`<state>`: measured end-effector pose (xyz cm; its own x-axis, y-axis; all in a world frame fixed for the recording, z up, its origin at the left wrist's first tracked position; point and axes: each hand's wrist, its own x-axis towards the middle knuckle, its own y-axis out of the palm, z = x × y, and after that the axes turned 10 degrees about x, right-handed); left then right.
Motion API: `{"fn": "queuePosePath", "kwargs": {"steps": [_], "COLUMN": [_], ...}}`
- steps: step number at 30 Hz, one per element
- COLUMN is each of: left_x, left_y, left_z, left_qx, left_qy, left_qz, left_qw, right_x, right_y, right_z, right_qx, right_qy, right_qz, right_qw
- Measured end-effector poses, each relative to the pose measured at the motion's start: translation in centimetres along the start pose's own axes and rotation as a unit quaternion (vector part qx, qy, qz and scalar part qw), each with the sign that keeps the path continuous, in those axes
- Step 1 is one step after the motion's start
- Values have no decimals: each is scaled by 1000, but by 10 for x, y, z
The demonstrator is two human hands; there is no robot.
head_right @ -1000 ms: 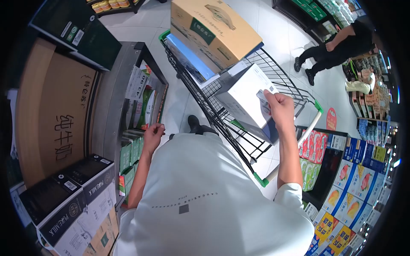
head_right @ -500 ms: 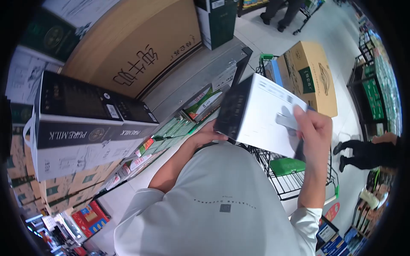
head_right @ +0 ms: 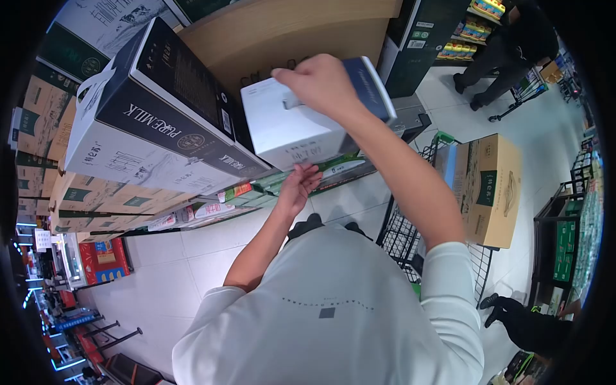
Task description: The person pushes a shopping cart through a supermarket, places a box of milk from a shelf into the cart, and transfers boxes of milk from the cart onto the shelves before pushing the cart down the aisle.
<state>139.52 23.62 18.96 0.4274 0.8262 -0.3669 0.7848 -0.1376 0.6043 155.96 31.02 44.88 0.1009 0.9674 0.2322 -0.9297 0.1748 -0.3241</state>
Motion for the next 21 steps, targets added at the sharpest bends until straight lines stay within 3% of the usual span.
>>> {"fn": "queuePosePath", "kwargs": {"steps": [3,5,7,9,12,15,17,18,20,21], "left_x": [-2,-1,2,2,10,26,35,41,47,48], "left_y": [-12,-24,-28,-26,-28,-46,-64,-79,-118,-142], "left_z": [-4,2,9,14,17,26,41,53,77,90], "left_qx": [57,176,190,217,241,306,335,382,503,587], "left_qy": [-18,-70,-87,-136,-167,-199,-225,-234,-218,-196], "left_qz": [-49,-23,-9,3,10,22,17,14,30,40], "left_qw": [997,982,978,967,956,931,915,894,836,784], "right_x": [14,19,11,-9,-78,-168,-233,-267,-338,-371], "right_y": [18,23,7,-8,-32,-39,-44,-49,-56,-62], "right_z": [-14,-35,-34,-41,-55,-98,-128,-144,-168,-177], "right_qx": [-39,-35,-30,-53,-19,30,-13,-33,-93,-106], "right_qy": [-28,-201,-201,-300,-221,-53,70,96,247,303], "right_qz": [89,10,12,-127,-182,-158,-164,-201,-260,-310], "right_qw": [995,979,979,944,958,986,984,974,929,895]}}
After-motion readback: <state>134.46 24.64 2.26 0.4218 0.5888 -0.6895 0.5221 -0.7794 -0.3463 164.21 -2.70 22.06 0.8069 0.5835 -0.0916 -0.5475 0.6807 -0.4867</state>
